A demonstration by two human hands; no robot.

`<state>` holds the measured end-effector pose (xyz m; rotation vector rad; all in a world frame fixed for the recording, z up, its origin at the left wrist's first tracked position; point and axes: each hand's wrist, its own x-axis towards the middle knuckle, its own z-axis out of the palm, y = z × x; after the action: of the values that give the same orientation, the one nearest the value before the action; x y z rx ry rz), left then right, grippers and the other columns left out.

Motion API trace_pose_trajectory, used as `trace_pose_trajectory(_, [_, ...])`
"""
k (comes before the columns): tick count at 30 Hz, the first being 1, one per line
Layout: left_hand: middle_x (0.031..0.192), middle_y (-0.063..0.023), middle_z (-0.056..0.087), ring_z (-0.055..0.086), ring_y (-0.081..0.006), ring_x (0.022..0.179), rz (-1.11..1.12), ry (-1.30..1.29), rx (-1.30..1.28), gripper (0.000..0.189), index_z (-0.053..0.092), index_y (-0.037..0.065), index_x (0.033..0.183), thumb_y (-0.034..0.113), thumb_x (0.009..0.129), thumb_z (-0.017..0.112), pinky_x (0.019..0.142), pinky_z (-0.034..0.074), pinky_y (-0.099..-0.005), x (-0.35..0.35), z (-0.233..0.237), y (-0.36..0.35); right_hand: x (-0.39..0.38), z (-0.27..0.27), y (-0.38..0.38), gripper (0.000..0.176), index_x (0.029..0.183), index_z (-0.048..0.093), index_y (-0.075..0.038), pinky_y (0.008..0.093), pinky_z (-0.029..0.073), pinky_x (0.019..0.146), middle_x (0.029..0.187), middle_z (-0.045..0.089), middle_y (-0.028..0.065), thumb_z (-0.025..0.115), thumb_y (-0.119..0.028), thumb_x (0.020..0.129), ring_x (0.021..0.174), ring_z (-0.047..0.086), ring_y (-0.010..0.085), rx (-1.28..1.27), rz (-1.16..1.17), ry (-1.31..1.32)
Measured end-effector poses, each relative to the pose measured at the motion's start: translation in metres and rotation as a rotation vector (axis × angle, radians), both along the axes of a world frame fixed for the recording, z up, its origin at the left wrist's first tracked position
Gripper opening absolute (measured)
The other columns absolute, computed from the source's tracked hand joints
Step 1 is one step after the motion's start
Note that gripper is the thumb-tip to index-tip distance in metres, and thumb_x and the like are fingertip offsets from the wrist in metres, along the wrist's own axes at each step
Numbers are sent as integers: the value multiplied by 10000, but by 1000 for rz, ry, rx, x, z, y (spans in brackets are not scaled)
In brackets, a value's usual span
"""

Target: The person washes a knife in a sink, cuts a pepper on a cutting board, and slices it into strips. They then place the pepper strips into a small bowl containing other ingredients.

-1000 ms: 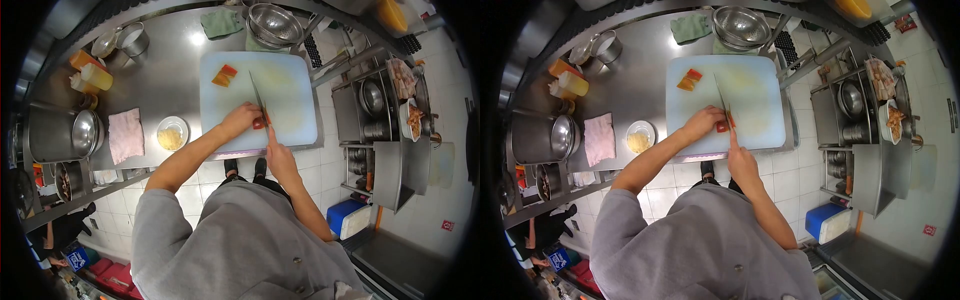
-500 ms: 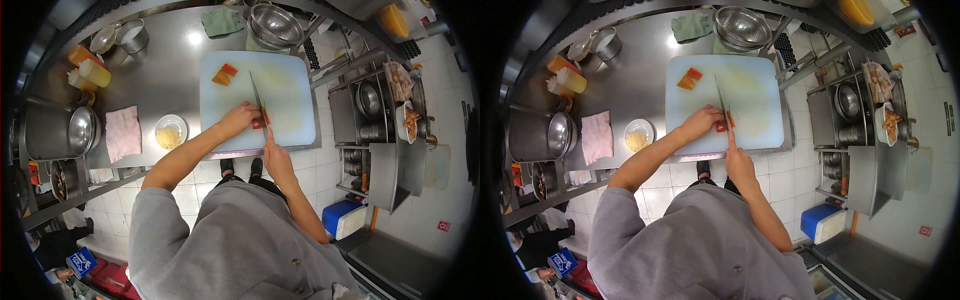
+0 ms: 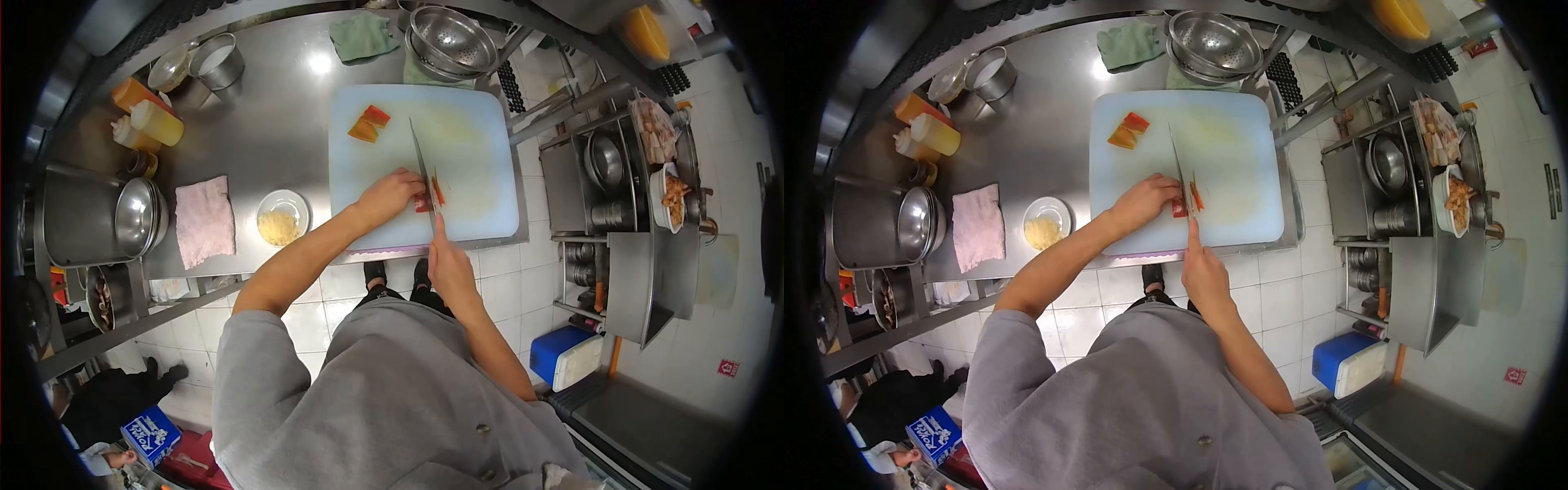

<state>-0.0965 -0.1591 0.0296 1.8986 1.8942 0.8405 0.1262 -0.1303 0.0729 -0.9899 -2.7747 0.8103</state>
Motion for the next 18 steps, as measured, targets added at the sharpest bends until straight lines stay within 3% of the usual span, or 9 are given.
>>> trace_pose_trajectory(10, [1130,-72,676,607,-301,1071,-97,83,1,266,718,47,1023,15,818,552,957,505,-380,-5,4,-3,9,32,-10,624,1535,281,-26,535,512,672,772,650,242,540,-102,972,704,648,437,-86,3,-119])
trace_pose_trajectory(14, [1096,-70,678,610,-300,1059,-84,72,-41,243,714,48,991,15,819,546,939,510,-384,-4,3,-1,3,7,-10,626,1533,286,-29,528,505,687,792,646,244,548,-93,968,717,640,441,-51,-6,-32])
trace_pose_trajectory(18, [1072,-74,676,611,-304,1033,-89,69,6,228,712,47,972,25,825,539,914,515,-385,-5,6,0,10,40,-8,616,1521,309,-26,512,487,686,771,628,244,561,-71,961,717,621,441,-93,-4,-92])
